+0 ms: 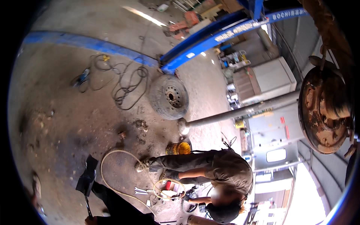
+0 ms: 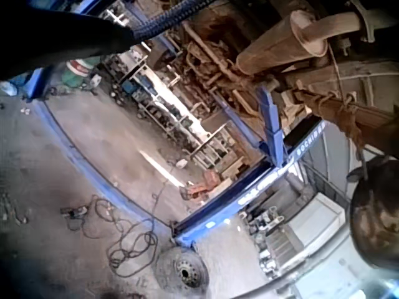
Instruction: The person uses a welding torch to heat a metal piece on the floor, then stands to hammer a vehicle part on a lift. They return to the floor to continue heating the metal piece with the torch.
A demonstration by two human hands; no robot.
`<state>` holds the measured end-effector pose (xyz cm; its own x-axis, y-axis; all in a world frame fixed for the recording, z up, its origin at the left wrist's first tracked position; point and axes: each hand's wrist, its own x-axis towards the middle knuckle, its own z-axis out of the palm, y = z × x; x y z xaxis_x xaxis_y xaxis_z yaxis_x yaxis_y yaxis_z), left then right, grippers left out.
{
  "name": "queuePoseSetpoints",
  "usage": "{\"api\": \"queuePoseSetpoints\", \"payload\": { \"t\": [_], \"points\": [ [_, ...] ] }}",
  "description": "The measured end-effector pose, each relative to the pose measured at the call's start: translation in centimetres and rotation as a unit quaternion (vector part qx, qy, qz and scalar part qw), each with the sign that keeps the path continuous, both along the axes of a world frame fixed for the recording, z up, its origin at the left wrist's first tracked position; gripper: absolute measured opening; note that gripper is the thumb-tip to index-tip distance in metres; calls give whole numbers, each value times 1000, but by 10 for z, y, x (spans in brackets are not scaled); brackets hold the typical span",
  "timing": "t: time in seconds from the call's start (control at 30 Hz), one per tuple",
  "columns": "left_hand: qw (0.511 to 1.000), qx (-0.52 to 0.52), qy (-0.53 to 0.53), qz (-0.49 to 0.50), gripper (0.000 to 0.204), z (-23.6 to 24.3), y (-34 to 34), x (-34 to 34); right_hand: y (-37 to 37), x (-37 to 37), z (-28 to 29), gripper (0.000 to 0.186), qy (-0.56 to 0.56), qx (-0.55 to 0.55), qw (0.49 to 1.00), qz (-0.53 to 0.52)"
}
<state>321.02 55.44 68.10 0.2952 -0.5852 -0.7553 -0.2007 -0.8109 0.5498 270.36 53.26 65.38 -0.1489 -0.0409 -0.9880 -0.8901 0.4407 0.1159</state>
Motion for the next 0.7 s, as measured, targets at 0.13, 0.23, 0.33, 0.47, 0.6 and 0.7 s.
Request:
{"api": "queuePoseSetpoints", "payload": {
  "t": [0.13, 0.23, 0.33, 0.47, 0.6, 0.7],
  "points": [
    [990, -113, -34, -83, 36, -43, -108, 33, -52, 47, 2, 29, 3, 2, 999, -48],
    [972, -224, 21, -64, 31, -63, -192, 52, -54, 88, 5, 30, -10, 17, 998, -60],
    [960, -208, -8, -186, 30, 0, -306, 65, -52, 139, 16, 30, 20, 13, 991, -130],
    [952, -85, 71, -286, 29, 14, -414, 100, -101, 187, 7, 33, 37, -38, 992, -110],
    [923, -103, 47, -367, 28, 32, -517, 120, -144, 258, 9, 35, 83, -45, 967, -236],
    [903, -62, 74, -418, 28, 60, -599, 138, -167, 334, -1, 33, 87, -77, 951, -285]
  ]
}}
